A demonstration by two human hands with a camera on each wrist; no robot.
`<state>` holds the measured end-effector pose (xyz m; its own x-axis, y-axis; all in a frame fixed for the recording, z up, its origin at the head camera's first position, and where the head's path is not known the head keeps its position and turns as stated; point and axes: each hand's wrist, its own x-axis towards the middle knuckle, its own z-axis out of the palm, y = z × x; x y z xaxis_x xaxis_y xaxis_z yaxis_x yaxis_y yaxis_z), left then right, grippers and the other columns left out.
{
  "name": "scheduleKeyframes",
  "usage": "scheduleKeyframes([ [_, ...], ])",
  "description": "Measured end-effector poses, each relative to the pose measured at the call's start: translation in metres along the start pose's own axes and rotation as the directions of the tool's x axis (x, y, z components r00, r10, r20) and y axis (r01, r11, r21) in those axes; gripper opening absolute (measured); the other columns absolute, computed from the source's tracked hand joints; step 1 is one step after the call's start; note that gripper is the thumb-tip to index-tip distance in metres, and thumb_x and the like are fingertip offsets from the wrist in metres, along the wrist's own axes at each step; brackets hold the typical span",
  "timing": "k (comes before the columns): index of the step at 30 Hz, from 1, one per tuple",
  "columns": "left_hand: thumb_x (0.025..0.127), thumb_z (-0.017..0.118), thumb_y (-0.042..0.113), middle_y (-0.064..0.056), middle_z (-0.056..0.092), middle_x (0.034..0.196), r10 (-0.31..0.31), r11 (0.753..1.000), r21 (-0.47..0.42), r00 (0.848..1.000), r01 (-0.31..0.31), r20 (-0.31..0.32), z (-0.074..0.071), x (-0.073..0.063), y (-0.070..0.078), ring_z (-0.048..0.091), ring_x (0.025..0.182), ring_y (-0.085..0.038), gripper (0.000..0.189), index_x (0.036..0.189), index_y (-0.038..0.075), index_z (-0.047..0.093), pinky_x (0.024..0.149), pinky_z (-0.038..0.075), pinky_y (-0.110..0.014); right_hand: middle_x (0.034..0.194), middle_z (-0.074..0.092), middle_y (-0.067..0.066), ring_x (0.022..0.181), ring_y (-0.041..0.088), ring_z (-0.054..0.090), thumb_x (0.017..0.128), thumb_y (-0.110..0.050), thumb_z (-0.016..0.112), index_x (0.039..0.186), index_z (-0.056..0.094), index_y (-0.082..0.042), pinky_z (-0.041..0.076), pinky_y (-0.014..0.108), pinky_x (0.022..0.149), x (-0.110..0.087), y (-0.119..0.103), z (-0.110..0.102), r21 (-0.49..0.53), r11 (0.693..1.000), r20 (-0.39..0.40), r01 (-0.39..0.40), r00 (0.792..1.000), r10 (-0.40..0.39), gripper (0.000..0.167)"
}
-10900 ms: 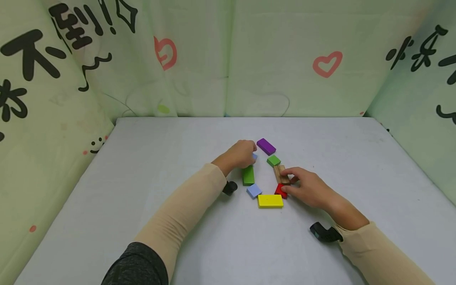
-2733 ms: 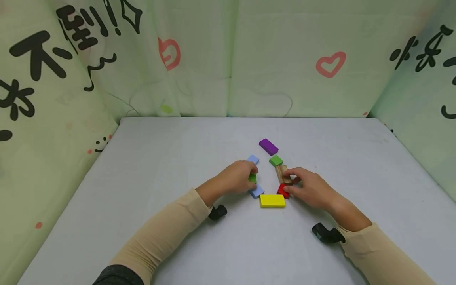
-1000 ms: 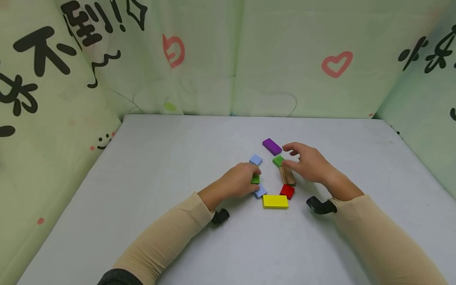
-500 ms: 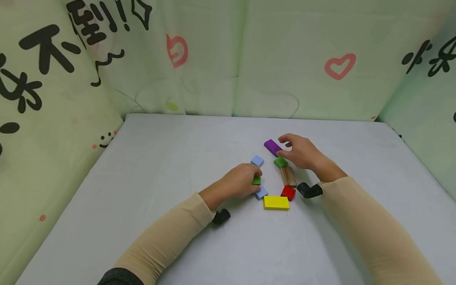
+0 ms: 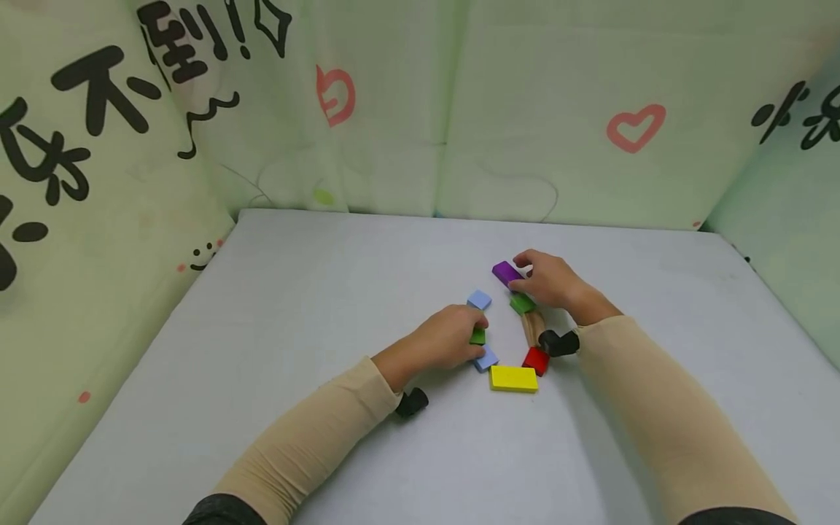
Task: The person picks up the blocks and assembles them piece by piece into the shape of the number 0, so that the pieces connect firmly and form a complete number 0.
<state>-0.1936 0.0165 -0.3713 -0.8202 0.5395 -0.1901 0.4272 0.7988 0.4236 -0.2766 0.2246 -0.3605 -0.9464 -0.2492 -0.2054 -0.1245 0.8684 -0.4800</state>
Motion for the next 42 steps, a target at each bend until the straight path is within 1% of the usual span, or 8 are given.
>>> scheduleKeyframes([
  [3,0.094,0.073,0.028,-0.002,0.063,0.124,-0.005,1.0,0.01,1.0,0.005,0.005,0.0,-0.001,0.002,0.053,0.103,-0.015,0.045,0.134,0.01,0.062,0.098,0.046,-0.025,0.142,0.047,0.026,0.123,0.042,0.049,0.099,-0.022,0.063,0.143,0.042,0.004,0.043,0.054,0.103,0.002,0.002,0.002,0.003,1.0,0.006,-0.02,1.0,0.02,0.055],
  [8,0.094,0.072,0.029,-0.001,0.063,0.125,-0.015,1.0,0.016,1.0,0.015,0.007,-0.001,-0.001,0.003,0.053,0.103,-0.014,0.046,0.135,0.01,0.061,0.098,0.046,-0.025,0.142,0.047,0.025,0.121,0.042,0.048,0.099,-0.021,0.063,0.144,0.042,0.003,0.045,0.052,0.102,0.005,0.0,0.004,-0.005,1.0,0.007,-0.027,1.0,0.027,0.055],
  [15,0.094,0.073,0.029,-0.001,0.063,0.123,-0.025,1.0,0.013,1.0,0.025,0.008,-0.001,0.0,0.004,0.052,0.102,-0.014,0.046,0.135,0.011,0.061,0.095,0.047,-0.024,0.138,0.05,0.027,0.118,0.042,0.051,0.099,-0.016,0.061,0.141,0.045,0.004,0.046,0.051,0.101,0.005,-0.006,0.003,-0.041,0.999,0.014,-0.007,1.0,0.008,0.049],
  [21,0.094,0.073,0.03,-0.001,0.063,0.122,-0.033,0.999,0.018,0.999,0.033,0.005,0.0,0.0,0.003,0.052,0.101,-0.014,0.046,0.135,0.011,0.061,0.095,0.047,-0.023,0.138,0.05,0.027,0.118,0.041,0.051,0.099,-0.01,0.058,0.141,0.046,0.003,0.045,0.052,0.102,0.007,-0.009,0.005,-0.035,0.999,0.027,-0.006,1.0,0.007,0.045],
  [30,0.094,0.073,0.03,-0.001,0.063,0.12,-0.031,0.999,0.028,0.999,0.031,0.008,0.002,0.001,0.002,0.052,0.1,-0.014,0.046,0.134,0.012,0.062,0.094,0.048,-0.023,0.137,0.052,0.025,0.119,0.04,0.051,0.097,-0.01,0.062,0.139,0.049,0.002,0.044,0.052,0.103,0.01,-0.011,0.008,-0.027,1.0,0.029,-0.006,1.0,0.007,0.045],
  [34,0.094,0.073,0.031,0.0,0.064,0.119,-0.033,0.999,0.031,0.999,0.033,0.008,0.002,0.001,0.002,0.053,0.1,-0.014,0.045,0.134,0.012,0.062,0.095,0.047,-0.024,0.135,0.053,0.025,0.118,0.04,0.052,0.096,-0.007,0.061,0.137,0.051,0.003,0.044,0.051,0.103,0.011,-0.012,0.009,-0.031,0.999,0.031,0.016,0.999,-0.015,0.043],
  [42,0.093,0.073,0.029,0.0,0.064,0.118,-0.037,0.999,0.015,0.999,0.037,0.012,0.001,0.001,0.002,0.053,0.099,-0.013,0.045,0.133,0.011,0.062,0.095,0.048,-0.024,0.13,0.057,0.025,0.117,0.04,0.054,0.095,-0.006,0.063,0.135,0.053,0.002,0.047,0.05,0.101,0.011,-0.016,0.009,-0.011,0.999,0.051,0.034,0.998,-0.033,0.042],
])
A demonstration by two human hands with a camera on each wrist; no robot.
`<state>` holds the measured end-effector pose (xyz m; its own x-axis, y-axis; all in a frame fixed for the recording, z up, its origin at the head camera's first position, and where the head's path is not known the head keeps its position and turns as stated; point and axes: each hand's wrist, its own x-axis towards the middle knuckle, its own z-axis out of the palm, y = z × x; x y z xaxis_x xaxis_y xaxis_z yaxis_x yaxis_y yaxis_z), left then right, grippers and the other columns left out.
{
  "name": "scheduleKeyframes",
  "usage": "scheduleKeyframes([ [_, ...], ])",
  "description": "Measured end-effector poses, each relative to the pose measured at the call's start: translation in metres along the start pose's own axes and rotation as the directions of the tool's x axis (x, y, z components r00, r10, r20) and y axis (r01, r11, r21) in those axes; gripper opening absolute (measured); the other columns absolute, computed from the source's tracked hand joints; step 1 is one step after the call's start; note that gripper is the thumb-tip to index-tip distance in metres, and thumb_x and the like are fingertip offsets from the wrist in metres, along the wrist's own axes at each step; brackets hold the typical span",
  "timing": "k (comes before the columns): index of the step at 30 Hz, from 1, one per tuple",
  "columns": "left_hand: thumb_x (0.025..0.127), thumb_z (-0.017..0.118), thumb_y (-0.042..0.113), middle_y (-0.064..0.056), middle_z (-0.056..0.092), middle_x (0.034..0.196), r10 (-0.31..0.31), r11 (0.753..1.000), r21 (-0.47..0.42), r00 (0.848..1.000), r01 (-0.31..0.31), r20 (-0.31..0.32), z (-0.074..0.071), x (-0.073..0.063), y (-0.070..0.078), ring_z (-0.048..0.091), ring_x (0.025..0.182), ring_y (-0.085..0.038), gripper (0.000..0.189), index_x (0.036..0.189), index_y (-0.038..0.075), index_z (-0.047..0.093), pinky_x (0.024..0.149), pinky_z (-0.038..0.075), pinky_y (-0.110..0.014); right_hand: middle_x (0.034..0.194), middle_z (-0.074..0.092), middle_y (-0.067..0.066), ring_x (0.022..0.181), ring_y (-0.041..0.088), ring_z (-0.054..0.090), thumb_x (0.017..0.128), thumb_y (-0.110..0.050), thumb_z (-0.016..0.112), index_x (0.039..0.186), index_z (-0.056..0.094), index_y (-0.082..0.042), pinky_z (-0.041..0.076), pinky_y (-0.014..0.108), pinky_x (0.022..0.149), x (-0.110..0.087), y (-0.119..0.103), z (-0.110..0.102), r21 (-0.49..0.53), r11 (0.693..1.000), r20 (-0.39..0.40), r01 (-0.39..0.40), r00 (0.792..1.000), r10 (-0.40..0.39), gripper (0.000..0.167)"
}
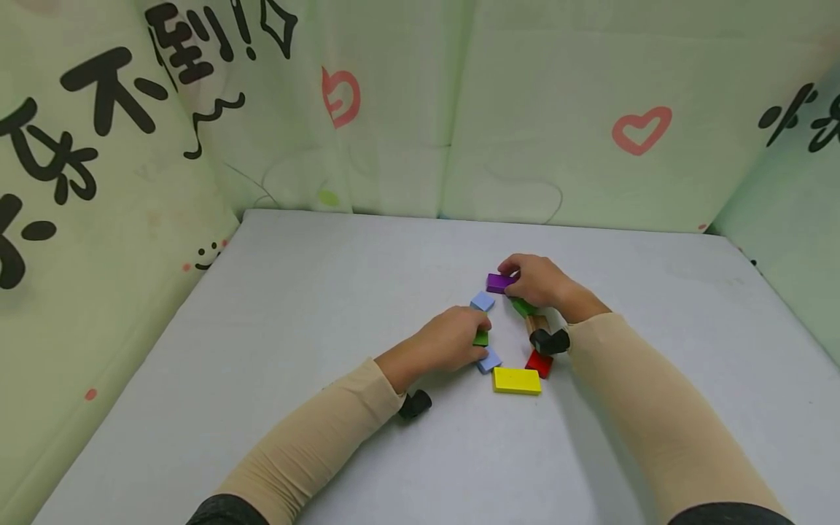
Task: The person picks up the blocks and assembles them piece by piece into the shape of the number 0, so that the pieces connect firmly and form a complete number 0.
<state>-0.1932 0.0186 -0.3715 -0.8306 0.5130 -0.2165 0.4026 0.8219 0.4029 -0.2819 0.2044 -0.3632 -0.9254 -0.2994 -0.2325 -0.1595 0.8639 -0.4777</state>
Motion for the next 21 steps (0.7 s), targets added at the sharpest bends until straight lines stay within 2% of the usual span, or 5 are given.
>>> scheduleKeyframes([
  [6,0.094,0.073,0.029,0.0,0.064,0.119,0.01,1.0,0.005,1.0,-0.01,-0.005,-0.0009,-0.0009,0.0005,0.053,0.099,-0.013,0.045,0.133,0.01,0.062,0.095,0.047,-0.023,0.127,0.058,0.026,0.115,0.04,0.055,0.094,-0.005,0.063,0.133,0.055,0.002,0.047,0.05,0.1,-0.0018,-0.0021,0.0008,0.004,1.0,0.007,0.031,0.999,-0.031,0.04],
  [21,0.094,0.073,0.028,-0.001,0.064,0.118,0.023,1.0,-0.011,1.0,-0.024,-0.012,-0.0006,-0.0019,-0.0001,0.054,0.098,-0.014,0.044,0.133,0.01,0.062,0.094,0.048,-0.023,0.13,0.057,0.025,0.118,0.04,0.054,0.094,-0.005,0.063,0.134,0.054,0.001,0.047,0.05,0.101,-0.0041,-0.0034,0.0025,0.013,1.0,0.031,0.01,0.999,-0.01,0.042],
])
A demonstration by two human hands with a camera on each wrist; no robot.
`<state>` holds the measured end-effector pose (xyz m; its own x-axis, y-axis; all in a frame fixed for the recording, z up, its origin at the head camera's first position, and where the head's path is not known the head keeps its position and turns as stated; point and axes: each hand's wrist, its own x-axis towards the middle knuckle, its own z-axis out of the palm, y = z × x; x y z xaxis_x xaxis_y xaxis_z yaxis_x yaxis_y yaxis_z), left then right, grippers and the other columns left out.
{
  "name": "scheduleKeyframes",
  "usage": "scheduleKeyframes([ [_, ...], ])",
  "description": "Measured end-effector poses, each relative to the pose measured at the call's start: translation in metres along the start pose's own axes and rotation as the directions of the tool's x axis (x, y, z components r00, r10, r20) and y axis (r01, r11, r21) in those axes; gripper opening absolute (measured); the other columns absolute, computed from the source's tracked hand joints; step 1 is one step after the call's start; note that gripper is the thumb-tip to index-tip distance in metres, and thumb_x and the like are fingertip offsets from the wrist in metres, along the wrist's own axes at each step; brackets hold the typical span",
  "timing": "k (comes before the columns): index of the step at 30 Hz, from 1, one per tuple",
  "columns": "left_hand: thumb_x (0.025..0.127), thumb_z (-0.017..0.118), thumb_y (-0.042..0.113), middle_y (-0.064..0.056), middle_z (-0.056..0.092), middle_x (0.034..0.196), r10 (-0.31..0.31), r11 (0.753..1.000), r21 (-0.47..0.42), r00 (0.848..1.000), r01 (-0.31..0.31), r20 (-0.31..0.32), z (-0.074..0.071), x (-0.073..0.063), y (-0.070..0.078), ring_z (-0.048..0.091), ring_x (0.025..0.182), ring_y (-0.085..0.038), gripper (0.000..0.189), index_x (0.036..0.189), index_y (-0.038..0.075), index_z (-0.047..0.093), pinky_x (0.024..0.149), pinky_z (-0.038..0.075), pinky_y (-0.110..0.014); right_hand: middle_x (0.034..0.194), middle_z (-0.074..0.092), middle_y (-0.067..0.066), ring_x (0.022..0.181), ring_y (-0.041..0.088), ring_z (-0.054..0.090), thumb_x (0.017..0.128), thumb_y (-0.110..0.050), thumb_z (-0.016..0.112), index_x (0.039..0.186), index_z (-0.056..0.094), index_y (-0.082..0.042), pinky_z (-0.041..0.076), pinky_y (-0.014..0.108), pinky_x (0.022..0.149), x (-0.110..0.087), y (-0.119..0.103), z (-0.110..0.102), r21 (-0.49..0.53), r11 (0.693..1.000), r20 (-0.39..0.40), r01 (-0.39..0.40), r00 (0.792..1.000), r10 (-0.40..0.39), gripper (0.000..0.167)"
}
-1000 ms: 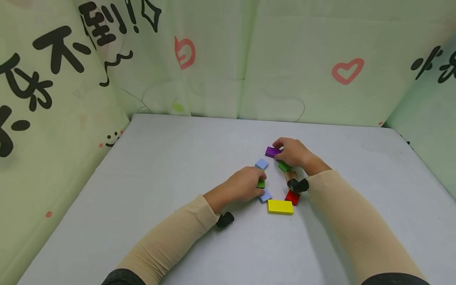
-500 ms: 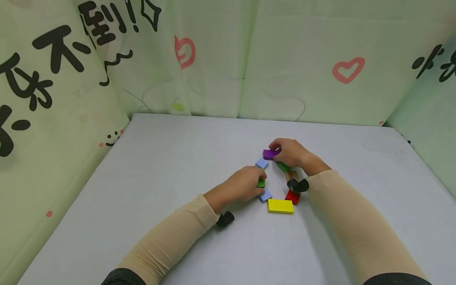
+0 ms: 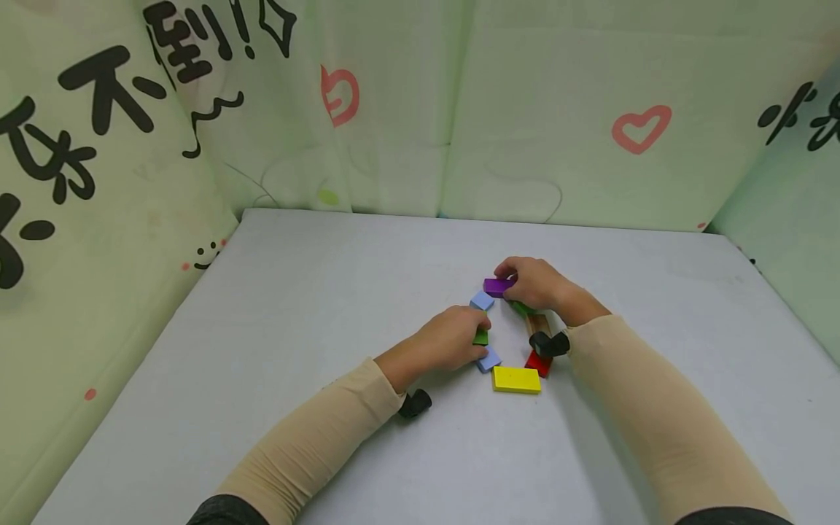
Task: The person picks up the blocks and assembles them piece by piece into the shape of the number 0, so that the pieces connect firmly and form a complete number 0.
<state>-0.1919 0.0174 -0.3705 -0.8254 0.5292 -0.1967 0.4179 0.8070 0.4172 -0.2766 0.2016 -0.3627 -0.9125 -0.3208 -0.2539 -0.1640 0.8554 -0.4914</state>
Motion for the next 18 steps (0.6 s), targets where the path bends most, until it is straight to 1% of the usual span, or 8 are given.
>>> scheduleKeyframes([
  [6,0.094,0.073,0.028,-0.001,0.064,0.118,-0.001,1.0,0.002,1.0,0.001,-0.001,-0.0001,-0.0003,0.0001,0.054,0.097,-0.014,0.044,0.132,0.01,0.062,0.093,0.048,-0.022,0.13,0.057,0.025,0.117,0.039,0.054,0.094,-0.004,0.063,0.133,0.054,0.001,0.047,0.05,0.101,-0.0011,-0.0008,0.0009,0.003,1.0,-0.002,0.004,1.0,-0.003,0.041],
  [13,0.094,0.073,0.025,-0.002,0.065,0.118,0.03,0.999,0.014,0.999,-0.03,-0.012,-0.0022,-0.0024,0.0009,0.055,0.099,-0.015,0.042,0.131,0.008,0.063,0.092,0.048,-0.023,0.129,0.059,0.025,0.115,0.038,0.056,0.093,-0.005,0.064,0.132,0.055,0.002,0.047,0.049,0.1,0.0001,0.001,0.002,-0.013,1.0,-0.005,0.028,1.0,-0.028,0.041],
  [18,0.095,0.072,0.025,-0.003,0.065,0.119,0.031,1.0,0.004,0.999,-0.031,-0.013,-0.0025,-0.003,0.0012,0.054,0.099,-0.015,0.042,0.132,0.007,0.063,0.093,0.048,-0.024,0.129,0.059,0.025,0.115,0.038,0.056,0.093,-0.005,0.065,0.132,0.056,0.002,0.048,0.049,0.1,-0.0006,0.0014,0.0019,-0.003,1.0,-0.008,0.022,1.0,-0.022,0.041],
])
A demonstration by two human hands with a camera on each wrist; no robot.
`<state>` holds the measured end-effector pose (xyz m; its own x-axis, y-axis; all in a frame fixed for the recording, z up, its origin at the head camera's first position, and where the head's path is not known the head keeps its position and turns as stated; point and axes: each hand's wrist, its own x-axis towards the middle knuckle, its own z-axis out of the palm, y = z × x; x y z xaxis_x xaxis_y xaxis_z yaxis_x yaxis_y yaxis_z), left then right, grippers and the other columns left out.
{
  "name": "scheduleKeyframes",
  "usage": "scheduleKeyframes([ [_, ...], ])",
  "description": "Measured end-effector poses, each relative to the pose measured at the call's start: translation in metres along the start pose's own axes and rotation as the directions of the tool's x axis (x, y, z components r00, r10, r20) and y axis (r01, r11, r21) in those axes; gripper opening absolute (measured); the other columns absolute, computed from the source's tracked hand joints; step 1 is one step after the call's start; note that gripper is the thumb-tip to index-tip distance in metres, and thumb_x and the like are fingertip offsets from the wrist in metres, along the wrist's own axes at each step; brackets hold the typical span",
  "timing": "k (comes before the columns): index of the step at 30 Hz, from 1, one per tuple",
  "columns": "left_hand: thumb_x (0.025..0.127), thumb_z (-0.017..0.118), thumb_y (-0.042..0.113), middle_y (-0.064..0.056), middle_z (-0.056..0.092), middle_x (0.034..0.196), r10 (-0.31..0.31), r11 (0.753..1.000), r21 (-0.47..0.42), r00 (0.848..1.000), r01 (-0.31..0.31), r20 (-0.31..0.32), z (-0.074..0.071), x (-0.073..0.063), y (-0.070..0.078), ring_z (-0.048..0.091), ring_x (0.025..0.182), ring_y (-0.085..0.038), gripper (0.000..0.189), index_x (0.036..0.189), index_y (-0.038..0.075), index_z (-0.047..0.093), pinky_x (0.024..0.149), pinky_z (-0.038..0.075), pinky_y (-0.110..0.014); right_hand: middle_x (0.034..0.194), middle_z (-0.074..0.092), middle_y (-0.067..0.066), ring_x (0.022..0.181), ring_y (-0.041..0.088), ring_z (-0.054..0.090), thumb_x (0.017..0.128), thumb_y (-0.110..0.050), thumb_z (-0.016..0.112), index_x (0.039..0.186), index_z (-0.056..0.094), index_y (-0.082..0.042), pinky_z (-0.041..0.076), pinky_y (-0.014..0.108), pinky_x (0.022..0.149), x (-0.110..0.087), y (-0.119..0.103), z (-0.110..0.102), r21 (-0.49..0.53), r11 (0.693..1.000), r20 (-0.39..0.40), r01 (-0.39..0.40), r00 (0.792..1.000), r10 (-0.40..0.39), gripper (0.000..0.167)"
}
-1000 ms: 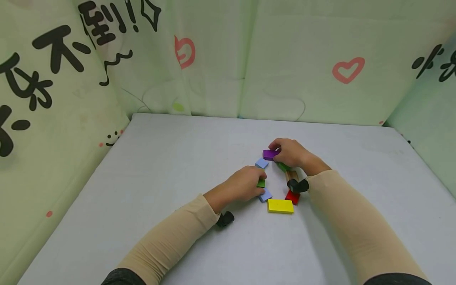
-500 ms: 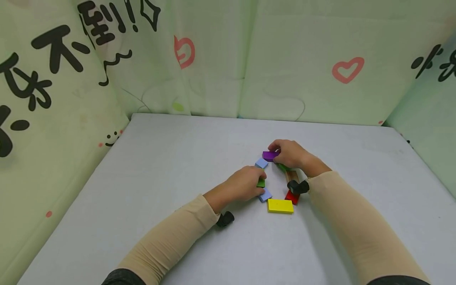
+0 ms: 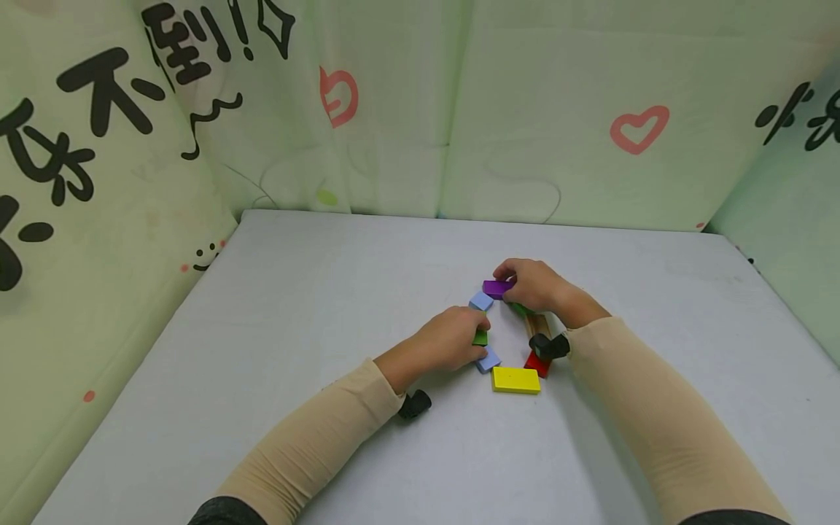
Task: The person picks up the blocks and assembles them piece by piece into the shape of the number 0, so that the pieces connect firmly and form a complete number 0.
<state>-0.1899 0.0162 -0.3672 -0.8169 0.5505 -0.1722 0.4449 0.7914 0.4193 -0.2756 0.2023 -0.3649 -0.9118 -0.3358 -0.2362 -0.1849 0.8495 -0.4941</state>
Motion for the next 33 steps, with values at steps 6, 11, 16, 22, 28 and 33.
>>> scheduleKeyframes([
  [6,0.095,0.072,0.025,-0.003,0.065,0.12,0.001,1.0,0.004,1.0,-0.001,-0.001,0.0004,0.0,0.0,0.054,0.099,-0.015,0.042,0.132,0.007,0.063,0.093,0.048,-0.024,0.129,0.058,0.025,0.115,0.038,0.056,0.093,-0.005,0.064,0.132,0.055,0.002,0.048,0.049,0.1,-0.0014,-0.0002,0.0004,0.0,1.0,0.0,0.003,1.0,-0.003,0.041],
  [11,0.095,0.072,0.026,-0.002,0.065,0.119,-0.004,1.0,0.002,1.0,0.004,-0.001,0.0001,-0.0003,0.0002,0.054,0.1,-0.015,0.041,0.131,0.008,0.064,0.095,0.047,-0.024,0.128,0.059,0.024,0.115,0.038,0.056,0.093,-0.004,0.064,0.133,0.055,0.001,0.048,0.049,0.099,-0.0021,0.0003,0.0007,0.005,1.0,-0.004,0.001,1.0,-0.001,0.041],
  [16,0.095,0.071,0.026,-0.002,0.065,0.12,-0.003,1.0,0.004,1.0,0.003,0.0,0.0003,-0.0008,0.0007,0.054,0.101,-0.016,0.041,0.131,0.008,0.063,0.095,0.047,-0.025,0.128,0.059,0.024,0.115,0.038,0.056,0.093,-0.004,0.064,0.133,0.055,0.001,0.048,0.05,0.099,-0.0026,0.0009,0.0009,0.003,1.0,-0.007,0.005,1.0,-0.005,0.041],
  [22,0.095,0.071,0.027,-0.002,0.065,0.121,-0.005,1.0,0.013,1.0,0.005,0.002,0.0011,-0.0002,0.0004,0.055,0.101,-0.015,0.042,0.132,0.008,0.063,0.096,0.047,-0.025,0.129,0.058,0.024,0.116,0.039,0.055,0.093,-0.003,0.064,0.133,0.055,0.001,0.048,0.05,0.099,-0.0042,0.0007,0.0014,0.0,1.0,-0.008,0.001,1.0,-0.001,0.042],
  [28,0.095,0.071,0.026,-0.002,0.065,0.122,-0.001,1.0,0.014,1.0,0.001,0.001,0.0016,0.0,-0.0003,0.055,0.101,-0.015,0.042,0.132,0.008,0.063,0.097,0.047,-0.025,0.132,0.056,0.024,0.118,0.039,0.054,0.092,-0.003,0.065,0.135,0.054,0.0,0.048,0.05,0.1,-0.0056,-0.0006,0.0017,-0.005,1.0,-0.005,-0.006,1.0,0.006,0.044],
  [33,0.096,0.071,0.026,-0.003,0.065,0.122,0.003,1.0,0.016,1.0,-0.003,0.002,0.0013,0.0,-0.0006,0.055,0.102,-0.015,0.042,0.133,0.008,0.062,0.096,0.047,-0.025,0.133,0.055,0.025,0.117,0.039,0.054,0.091,-0.002,0.065,0.137,0.052,0.0,0.048,0.05,0.1,-0.0068,0.0001,0.0008,-0.014,1.0,0.013,-0.009,1.0,0.009,0.047],
])
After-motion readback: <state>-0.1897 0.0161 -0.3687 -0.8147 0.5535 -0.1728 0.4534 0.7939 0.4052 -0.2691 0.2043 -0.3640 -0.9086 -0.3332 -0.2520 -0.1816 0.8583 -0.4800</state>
